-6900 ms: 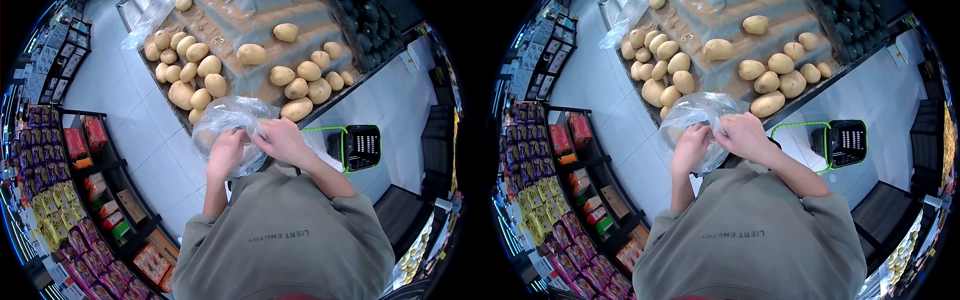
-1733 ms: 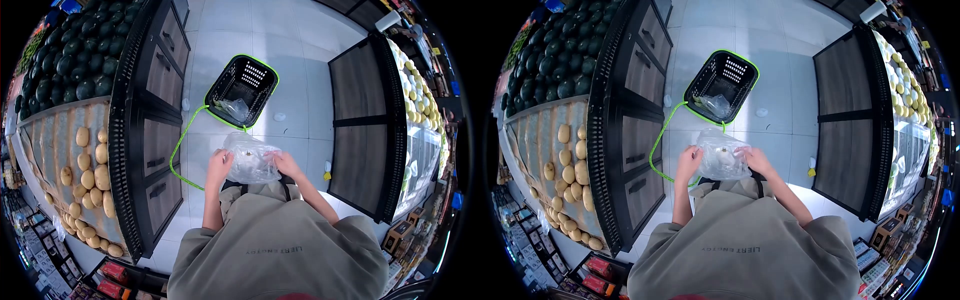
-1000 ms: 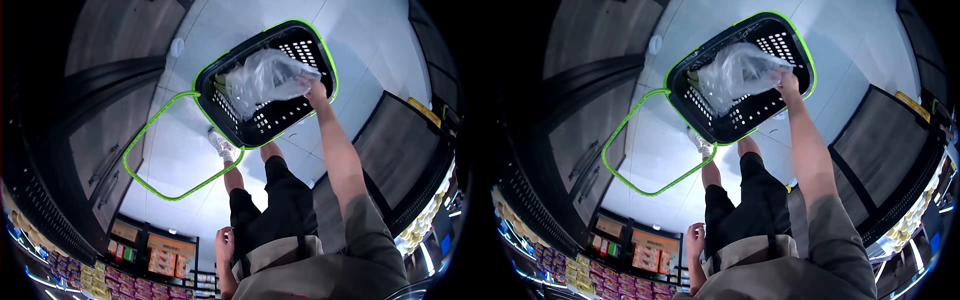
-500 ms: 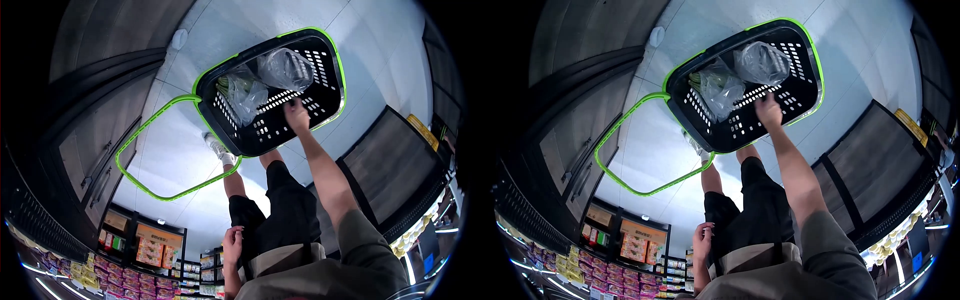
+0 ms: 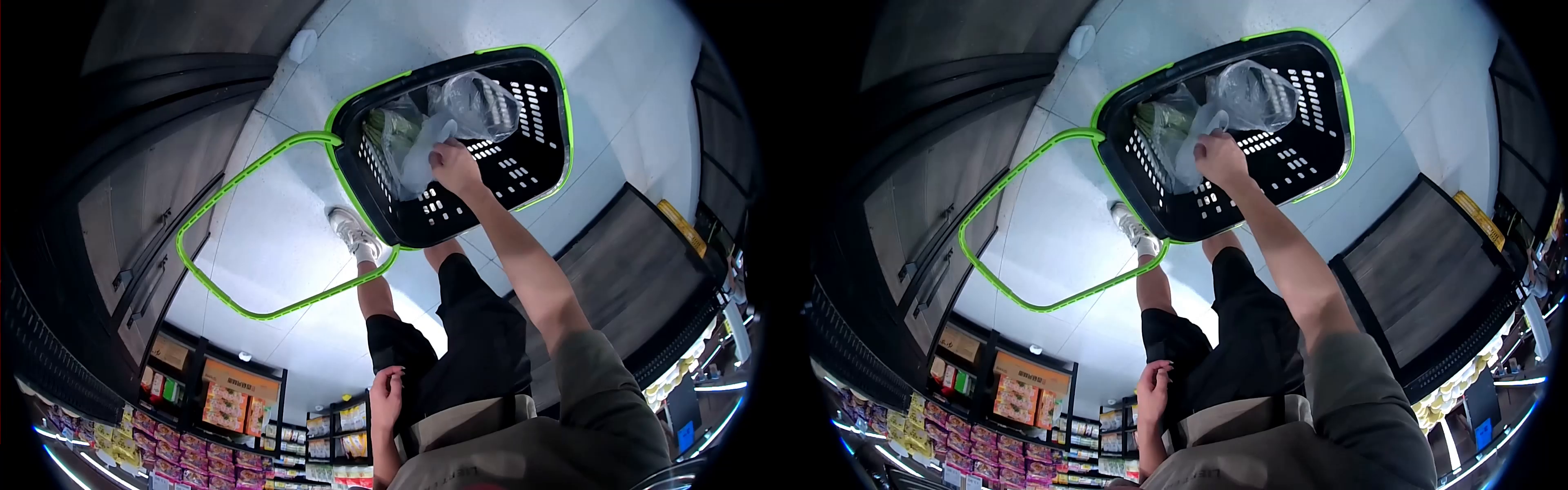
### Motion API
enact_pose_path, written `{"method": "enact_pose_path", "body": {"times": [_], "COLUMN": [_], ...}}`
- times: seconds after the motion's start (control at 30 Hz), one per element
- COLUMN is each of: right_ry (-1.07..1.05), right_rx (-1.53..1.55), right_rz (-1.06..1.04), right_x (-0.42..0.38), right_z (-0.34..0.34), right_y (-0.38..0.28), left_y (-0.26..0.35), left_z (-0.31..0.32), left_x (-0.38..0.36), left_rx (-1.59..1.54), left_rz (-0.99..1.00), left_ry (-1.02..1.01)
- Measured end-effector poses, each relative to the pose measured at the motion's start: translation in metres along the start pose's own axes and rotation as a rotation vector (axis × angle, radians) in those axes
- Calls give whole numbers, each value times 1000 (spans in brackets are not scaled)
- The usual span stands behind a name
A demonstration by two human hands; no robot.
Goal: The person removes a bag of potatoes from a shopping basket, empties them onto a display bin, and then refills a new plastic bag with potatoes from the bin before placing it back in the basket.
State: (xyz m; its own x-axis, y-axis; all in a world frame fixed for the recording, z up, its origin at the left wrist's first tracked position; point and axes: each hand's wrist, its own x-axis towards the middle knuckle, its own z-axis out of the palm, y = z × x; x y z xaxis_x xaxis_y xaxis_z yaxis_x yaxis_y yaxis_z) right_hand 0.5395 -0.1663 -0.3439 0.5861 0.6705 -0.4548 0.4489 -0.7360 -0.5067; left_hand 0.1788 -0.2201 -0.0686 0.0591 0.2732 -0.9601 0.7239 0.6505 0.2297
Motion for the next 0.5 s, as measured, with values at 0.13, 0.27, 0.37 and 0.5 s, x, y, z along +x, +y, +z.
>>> {"method": "enact_pose_path", "body": {"times": [0.13, 0.27, 0.37, 0.5], "right_ry": [180, 367, 409, 474], "right_rx": [57, -56, -73, 133], "right_rz": [-209, -428, -399, -432], "right_x": [-30, -79, -129, -201], "right_z": [-72, -126, -149, -188], "right_y": [-10, -48, -81, -143], "left_y": [21, 11, 5, 45], "left_z": [-2, -13, -32, -65], "left_x": [5, 9, 8, -28], "left_rx": [-19, -12, 85, -37], "left_rz": [90, 182, 359, 462], "left_ry": [-33, -61, -29, -75]}}
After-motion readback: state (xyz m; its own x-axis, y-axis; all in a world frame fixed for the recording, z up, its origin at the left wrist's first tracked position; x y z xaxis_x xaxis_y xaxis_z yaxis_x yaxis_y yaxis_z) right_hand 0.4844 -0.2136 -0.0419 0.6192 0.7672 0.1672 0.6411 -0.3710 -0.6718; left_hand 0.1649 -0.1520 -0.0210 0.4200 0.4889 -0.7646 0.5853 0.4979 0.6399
